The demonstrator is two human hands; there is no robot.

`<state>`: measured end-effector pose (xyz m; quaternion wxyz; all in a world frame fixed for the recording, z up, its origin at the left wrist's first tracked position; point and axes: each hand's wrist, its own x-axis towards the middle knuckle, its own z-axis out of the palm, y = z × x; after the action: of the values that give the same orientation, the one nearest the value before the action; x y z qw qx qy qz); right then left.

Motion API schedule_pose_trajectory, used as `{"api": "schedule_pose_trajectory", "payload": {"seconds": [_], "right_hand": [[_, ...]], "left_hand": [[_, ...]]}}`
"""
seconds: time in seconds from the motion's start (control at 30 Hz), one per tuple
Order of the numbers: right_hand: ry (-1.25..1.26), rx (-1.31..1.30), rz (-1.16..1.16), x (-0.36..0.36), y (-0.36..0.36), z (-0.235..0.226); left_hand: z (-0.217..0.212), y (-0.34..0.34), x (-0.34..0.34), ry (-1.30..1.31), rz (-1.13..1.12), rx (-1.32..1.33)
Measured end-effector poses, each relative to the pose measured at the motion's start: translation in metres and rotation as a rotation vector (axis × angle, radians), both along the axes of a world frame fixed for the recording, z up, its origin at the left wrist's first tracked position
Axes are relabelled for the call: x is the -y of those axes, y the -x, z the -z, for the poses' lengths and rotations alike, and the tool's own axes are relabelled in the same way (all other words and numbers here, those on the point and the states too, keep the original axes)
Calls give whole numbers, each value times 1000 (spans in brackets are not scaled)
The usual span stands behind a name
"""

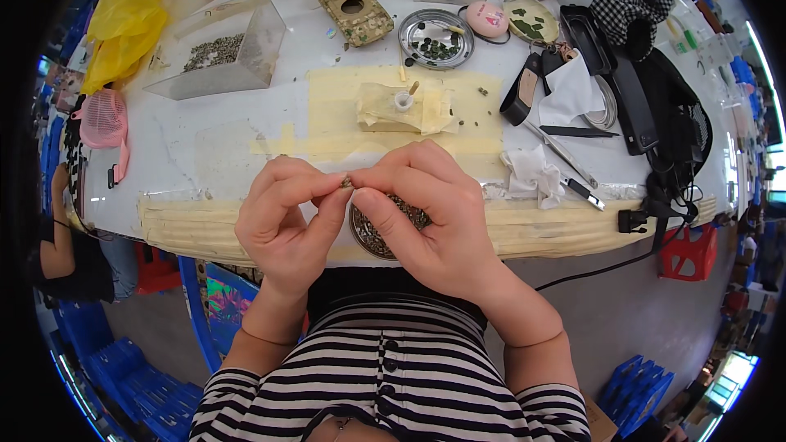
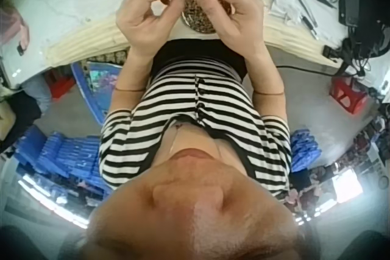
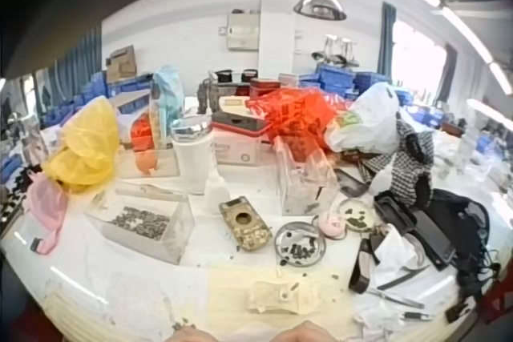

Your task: Assembling small parts for a toy tank model at a workbench.

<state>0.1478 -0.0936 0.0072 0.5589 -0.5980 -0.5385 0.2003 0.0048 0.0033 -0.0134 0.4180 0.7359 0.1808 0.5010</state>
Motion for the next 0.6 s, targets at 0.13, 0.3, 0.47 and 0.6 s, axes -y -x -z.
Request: {"api": "schedule_pose_trajectory", "payload": {"seconds": [0.13, 0.3, 0.47, 0.6], "right_hand": [[-23, -83, 22, 0, 1, 0], [-143, 396, 63, 1, 3, -13], [-70, 355, 110, -1, 2, -5], [-6, 26, 25, -1, 2, 4]], "left_hand": [[0, 0, 1, -54, -28, -41], [1, 0, 1, 9, -36, -58], [1, 0, 1, 36, -6, -35], [0, 0, -1, -7, 14, -27]]}}
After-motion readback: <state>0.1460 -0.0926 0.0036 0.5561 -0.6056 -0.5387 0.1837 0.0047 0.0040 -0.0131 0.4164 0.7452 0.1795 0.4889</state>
